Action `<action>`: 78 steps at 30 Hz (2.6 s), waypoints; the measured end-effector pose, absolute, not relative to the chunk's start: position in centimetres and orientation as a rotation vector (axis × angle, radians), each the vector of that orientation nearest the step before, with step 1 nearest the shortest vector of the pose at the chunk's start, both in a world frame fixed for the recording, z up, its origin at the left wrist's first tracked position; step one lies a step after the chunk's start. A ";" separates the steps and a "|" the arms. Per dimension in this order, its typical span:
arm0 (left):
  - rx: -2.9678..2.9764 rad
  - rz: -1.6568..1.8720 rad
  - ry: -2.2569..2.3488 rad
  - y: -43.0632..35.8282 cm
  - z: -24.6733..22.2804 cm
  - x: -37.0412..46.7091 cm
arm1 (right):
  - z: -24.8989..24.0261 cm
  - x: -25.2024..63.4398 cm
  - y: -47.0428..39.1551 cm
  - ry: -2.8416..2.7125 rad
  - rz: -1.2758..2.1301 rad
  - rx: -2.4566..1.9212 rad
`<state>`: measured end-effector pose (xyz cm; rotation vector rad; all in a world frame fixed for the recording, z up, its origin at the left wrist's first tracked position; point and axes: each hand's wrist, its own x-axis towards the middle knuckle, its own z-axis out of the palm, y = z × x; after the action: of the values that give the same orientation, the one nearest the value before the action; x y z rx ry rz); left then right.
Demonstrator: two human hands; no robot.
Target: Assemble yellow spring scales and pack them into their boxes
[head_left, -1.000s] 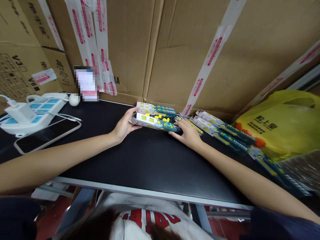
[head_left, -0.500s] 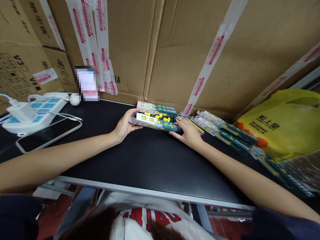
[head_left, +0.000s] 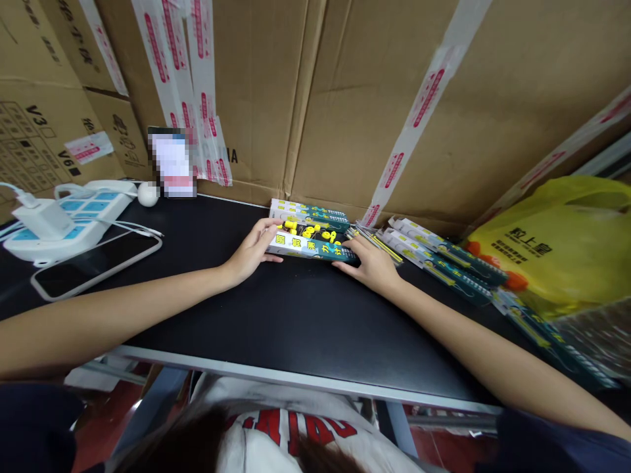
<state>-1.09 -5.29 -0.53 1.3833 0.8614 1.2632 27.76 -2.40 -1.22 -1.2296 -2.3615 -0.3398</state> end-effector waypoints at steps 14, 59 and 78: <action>1.359 1.200 0.769 -5.1 -0.3 -1.4 | -1.3 27.8 -2.3 -2.361 -0.359 -1.214; 2.501 1.064 1.480 -5.6 -0.1 -2.5 | -1.8 28.0 -2.7 -2.232 -0.530 -1.103; 2.088 1.219 1.392 -3.7 -0.6 -3.1 | -1.2 27.7 -2.8 -2.078 -0.254 -1.000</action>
<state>-3.08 -3.71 -0.64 2.0879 1.3917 1.2192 27.69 -2.83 -1.17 -1.0002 -2.0782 -0.2537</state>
